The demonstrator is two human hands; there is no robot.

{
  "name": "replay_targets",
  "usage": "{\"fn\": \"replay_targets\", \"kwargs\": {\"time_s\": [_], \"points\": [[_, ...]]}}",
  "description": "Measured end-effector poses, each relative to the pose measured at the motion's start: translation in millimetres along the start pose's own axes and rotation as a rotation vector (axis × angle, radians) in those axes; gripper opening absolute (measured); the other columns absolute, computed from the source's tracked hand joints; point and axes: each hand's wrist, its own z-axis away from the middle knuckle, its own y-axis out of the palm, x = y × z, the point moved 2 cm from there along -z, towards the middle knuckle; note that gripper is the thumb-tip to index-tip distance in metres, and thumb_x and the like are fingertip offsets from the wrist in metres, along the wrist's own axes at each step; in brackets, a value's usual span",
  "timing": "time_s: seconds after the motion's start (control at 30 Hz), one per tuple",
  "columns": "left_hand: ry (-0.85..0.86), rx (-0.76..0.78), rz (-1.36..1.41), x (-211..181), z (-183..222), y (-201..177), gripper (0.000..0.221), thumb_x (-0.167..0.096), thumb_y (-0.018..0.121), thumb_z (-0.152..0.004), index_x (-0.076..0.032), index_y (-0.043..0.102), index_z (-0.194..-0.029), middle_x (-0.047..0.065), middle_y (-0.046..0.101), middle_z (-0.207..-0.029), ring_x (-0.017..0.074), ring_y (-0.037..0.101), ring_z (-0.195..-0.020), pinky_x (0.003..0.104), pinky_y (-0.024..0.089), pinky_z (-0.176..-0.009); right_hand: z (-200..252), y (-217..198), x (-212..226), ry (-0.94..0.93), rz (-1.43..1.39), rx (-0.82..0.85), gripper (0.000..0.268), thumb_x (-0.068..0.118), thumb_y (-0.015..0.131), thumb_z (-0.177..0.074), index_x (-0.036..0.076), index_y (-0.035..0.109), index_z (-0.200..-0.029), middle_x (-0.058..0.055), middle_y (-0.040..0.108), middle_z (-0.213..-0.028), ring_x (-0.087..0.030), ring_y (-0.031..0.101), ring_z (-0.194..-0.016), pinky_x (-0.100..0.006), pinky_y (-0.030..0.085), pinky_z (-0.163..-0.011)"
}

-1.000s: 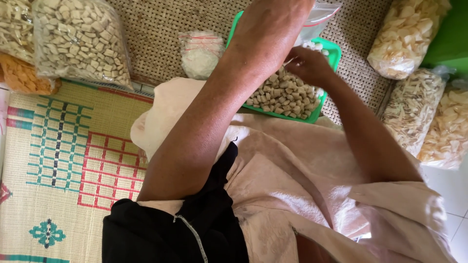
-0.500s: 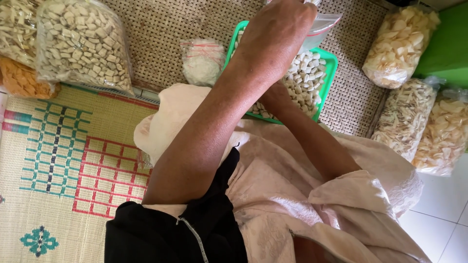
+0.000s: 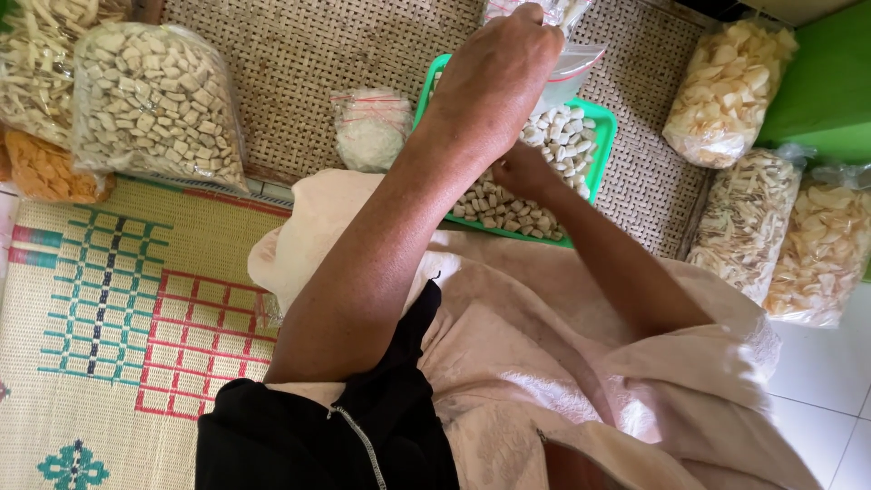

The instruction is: The person sits on a mat and repeatedly transfers small, light-colored food pieces from a green tray into small clear plastic bags. They open each bag, fill it by hand, and set it aside, continuing the process throughout the clip.

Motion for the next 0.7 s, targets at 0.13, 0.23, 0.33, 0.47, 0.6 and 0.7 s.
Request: {"fn": "replay_targets", "kwargs": {"time_s": [0.13, 0.23, 0.33, 0.47, 0.6, 0.7], "points": [[0.003, -0.008, 0.004, -3.1, 2.3, -3.9, 0.058, 0.006, 0.09, -0.042, -0.004, 0.071, -0.096, 0.013, 0.065, -0.097, 0.0346, 0.073, -0.085, 0.046, 0.062, -0.069, 43.0, -86.6, 20.2, 0.009, -0.269, 0.087, 0.035, 0.023, 0.062, -0.095, 0.007, 0.07, -0.125, -0.014, 0.074, -0.116, -0.026, 0.072, -0.096, -0.04, 0.059, -0.081], [-0.009, -0.029, 0.088, -4.4, 1.8, -6.8, 0.026, 0.018, 0.071, -0.071, 0.002, 0.07, -0.091, 0.018, 0.065, -0.095, 0.0382, 0.073, -0.078, 0.051, 0.061, -0.061, 84.4, -151.1, 41.3, -0.078, -0.315, 0.04, 0.031, 0.019, 0.065, -0.101, 0.01, 0.069, -0.131, -0.011, 0.074, -0.106, -0.016, 0.067, -0.098, -0.029, 0.054, -0.088], [-0.015, 0.007, 0.121, -7.6, 2.4, -6.1, 0.024, 0.019, 0.075, -0.071, 0.005, 0.071, -0.091, 0.019, 0.066, -0.095, 0.0349, 0.073, -0.076, 0.047, 0.063, -0.06, 119.9, -193.0, 57.9, -0.211, -0.173, -0.171, 0.027, 0.016, 0.062, -0.11, 0.007, 0.065, -0.134, -0.013, 0.07, -0.112, -0.02, 0.067, -0.095, -0.033, 0.056, -0.084], [0.024, 0.071, 0.095, -10.7, 5.4, 3.4, 0.023, 0.015, 0.076, -0.074, 0.006, 0.073, -0.096, 0.018, 0.066, -0.091, 0.0295, 0.073, -0.076, 0.041, 0.066, -0.064, 136.1, -204.4, 58.5, -0.601, -0.428, -0.323, 0.019, 0.005, 0.056, -0.122, -0.001, 0.05, -0.138, -0.016, 0.064, -0.117, -0.018, 0.063, -0.098, -0.026, 0.056, -0.086], [0.039, 0.12, 0.092, -17.1, 11.0, 9.0, 0.027, 0.018, 0.076, -0.073, 0.008, 0.072, -0.097, 0.033, 0.067, -0.111, 0.0278, 0.075, -0.08, 0.037, 0.067, -0.065, 155.5, -201.2, 96.2, -0.695, -0.342, -0.365, 0.032, -0.024, 0.061, -0.118, -0.001, 0.041, -0.127, -0.022, 0.064, -0.122, -0.026, 0.069, -0.116, -0.031, 0.06, -0.097], [0.061, 0.124, 0.086, -21.4, 10.7, 8.7, 0.031, 0.017, 0.079, -0.069, 0.008, 0.073, -0.098, 0.022, 0.067, -0.097, 0.0302, 0.072, -0.08, 0.042, 0.066, -0.062, 157.9, -196.0, 102.3, -0.723, -0.13, -0.448, 0.029, -0.02, 0.072, -0.116, -0.005, 0.049, -0.125, -0.022, 0.07, -0.119, -0.027, 0.073, -0.107, -0.034, 0.061, -0.093]]}}
